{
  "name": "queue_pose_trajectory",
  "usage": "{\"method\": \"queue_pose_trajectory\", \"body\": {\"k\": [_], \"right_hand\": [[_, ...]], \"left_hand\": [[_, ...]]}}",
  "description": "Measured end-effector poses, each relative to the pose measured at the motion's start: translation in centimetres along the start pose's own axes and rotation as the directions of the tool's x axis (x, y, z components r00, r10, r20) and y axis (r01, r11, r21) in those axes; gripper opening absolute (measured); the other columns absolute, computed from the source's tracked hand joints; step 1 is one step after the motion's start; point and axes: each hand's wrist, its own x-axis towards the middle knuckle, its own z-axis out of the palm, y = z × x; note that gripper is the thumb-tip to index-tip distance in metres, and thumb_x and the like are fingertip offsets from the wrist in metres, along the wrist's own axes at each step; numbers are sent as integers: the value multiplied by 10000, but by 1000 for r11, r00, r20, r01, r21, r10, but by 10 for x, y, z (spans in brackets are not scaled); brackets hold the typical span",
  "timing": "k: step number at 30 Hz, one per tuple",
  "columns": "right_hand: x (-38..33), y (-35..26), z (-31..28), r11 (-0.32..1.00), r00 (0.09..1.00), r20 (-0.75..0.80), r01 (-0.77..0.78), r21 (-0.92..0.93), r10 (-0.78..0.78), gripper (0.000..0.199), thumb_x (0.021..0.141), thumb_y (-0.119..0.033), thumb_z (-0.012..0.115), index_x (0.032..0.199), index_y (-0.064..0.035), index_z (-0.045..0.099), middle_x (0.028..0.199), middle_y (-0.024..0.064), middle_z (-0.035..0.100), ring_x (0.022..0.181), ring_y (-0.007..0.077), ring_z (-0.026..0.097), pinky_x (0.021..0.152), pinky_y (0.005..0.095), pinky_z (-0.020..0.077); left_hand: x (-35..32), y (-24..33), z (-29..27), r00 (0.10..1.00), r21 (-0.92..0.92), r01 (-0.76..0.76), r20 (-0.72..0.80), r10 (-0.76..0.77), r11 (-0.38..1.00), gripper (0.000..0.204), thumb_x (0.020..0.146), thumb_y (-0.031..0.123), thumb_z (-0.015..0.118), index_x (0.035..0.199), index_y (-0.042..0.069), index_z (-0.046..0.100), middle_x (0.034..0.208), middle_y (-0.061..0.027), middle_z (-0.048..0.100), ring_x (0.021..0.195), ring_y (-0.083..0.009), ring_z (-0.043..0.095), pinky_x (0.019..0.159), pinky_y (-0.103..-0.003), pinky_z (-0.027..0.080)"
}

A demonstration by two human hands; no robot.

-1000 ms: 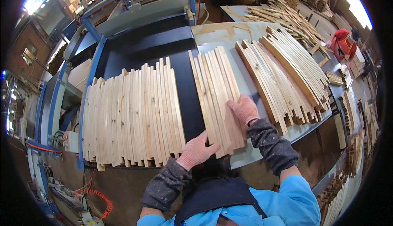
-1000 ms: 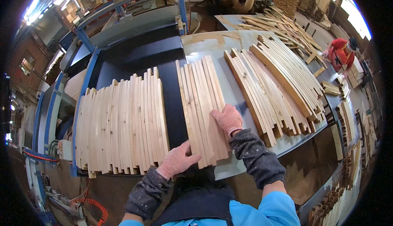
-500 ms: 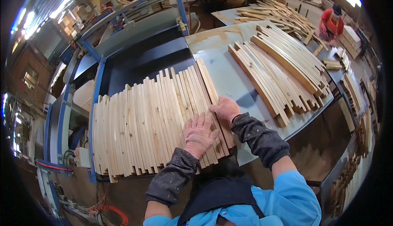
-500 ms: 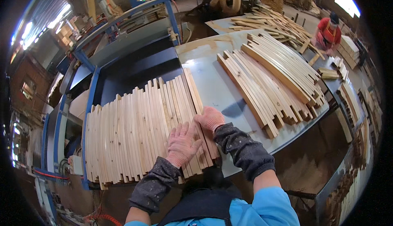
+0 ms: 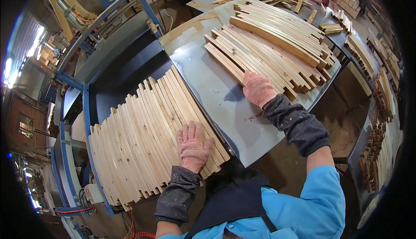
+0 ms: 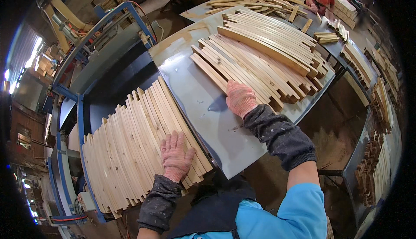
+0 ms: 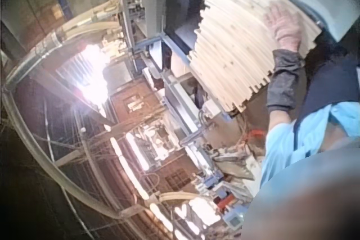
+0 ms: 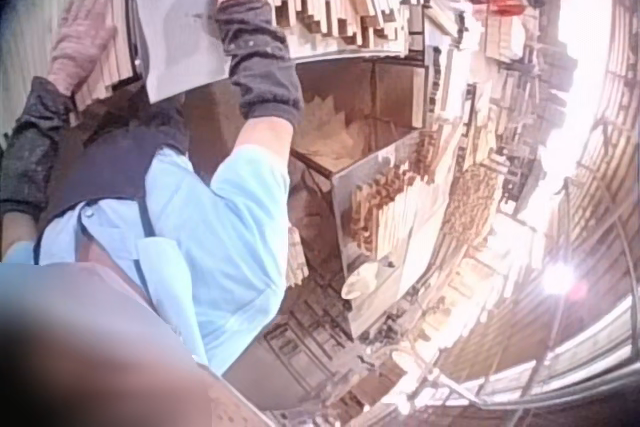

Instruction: The person repeatedly picks up bundles of thin wooden slats from a metal table and places them onto a moving conveyor belt. The person wears gloves and handles the wood by hand, organizing the slats into neat stacks as they transfer them.

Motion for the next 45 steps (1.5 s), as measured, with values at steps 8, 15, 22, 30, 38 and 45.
{"method": "queue_pose_trajectory", "body": {"k": [8,15,22,30,38,45], "right_hand": [[-9,-76,-10,931,973,22,215,294,-231,616,960,-362,747,1427,16,614,1295,245,717,1203,402,691,1060,450,544],[37,-182,71,660,994,9,64,749,-106,324,1012,-309,597,1109,-35,740,1091,217,734,1107,442,683,1005,491,546],[48,-212,86,797,954,-46,274,538,-297,138,947,-117,636,1056,-80,712,1105,164,691,1039,366,699,916,469,593],[-13,-158,102,561,994,-81,107,821,-71,447,1051,-215,672,1380,87,679,1375,220,735,1288,319,681,1134,390,498],[-5,-142,114,84,975,191,-182,980,-117,549,1054,-157,696,1521,98,563,1503,165,649,1376,258,609,1197,359,444],[-10,-170,86,128,980,179,-167,978,-89,619,1059,-223,730,1559,81,527,1571,179,604,1446,253,567,1222,344,422]], "left_hand": [[-5,-4,-4,1000,-35,25,6,-25,999,836,1016,563,612,1672,84,416,1735,-215,377,1627,-413,289,1351,-548,128],[-40,-55,-45,938,-522,-57,-320,-133,851,694,920,259,810,1513,-24,589,1507,-271,624,1425,-425,582,1205,-473,459],[-198,-205,-83,681,-638,321,-359,-638,701,635,959,147,758,1526,-53,557,1529,-282,591,1406,-403,587,1200,-455,458],[-341,-383,-143,260,-205,890,-503,-824,406,979,946,448,740,1676,-31,300,1715,-258,382,1598,-428,324,1313,-488,277],[-370,-488,-168,213,109,976,-300,-930,188,917,927,550,718,1599,-17,456,1661,-242,474,1501,-410,458,1252,-516,364],[-371,-469,-183,168,-77,978,-269,-948,195,920,947,422,765,1672,24,363,1732,-228,365,1587,-371,360,1276,-484,323]]}}
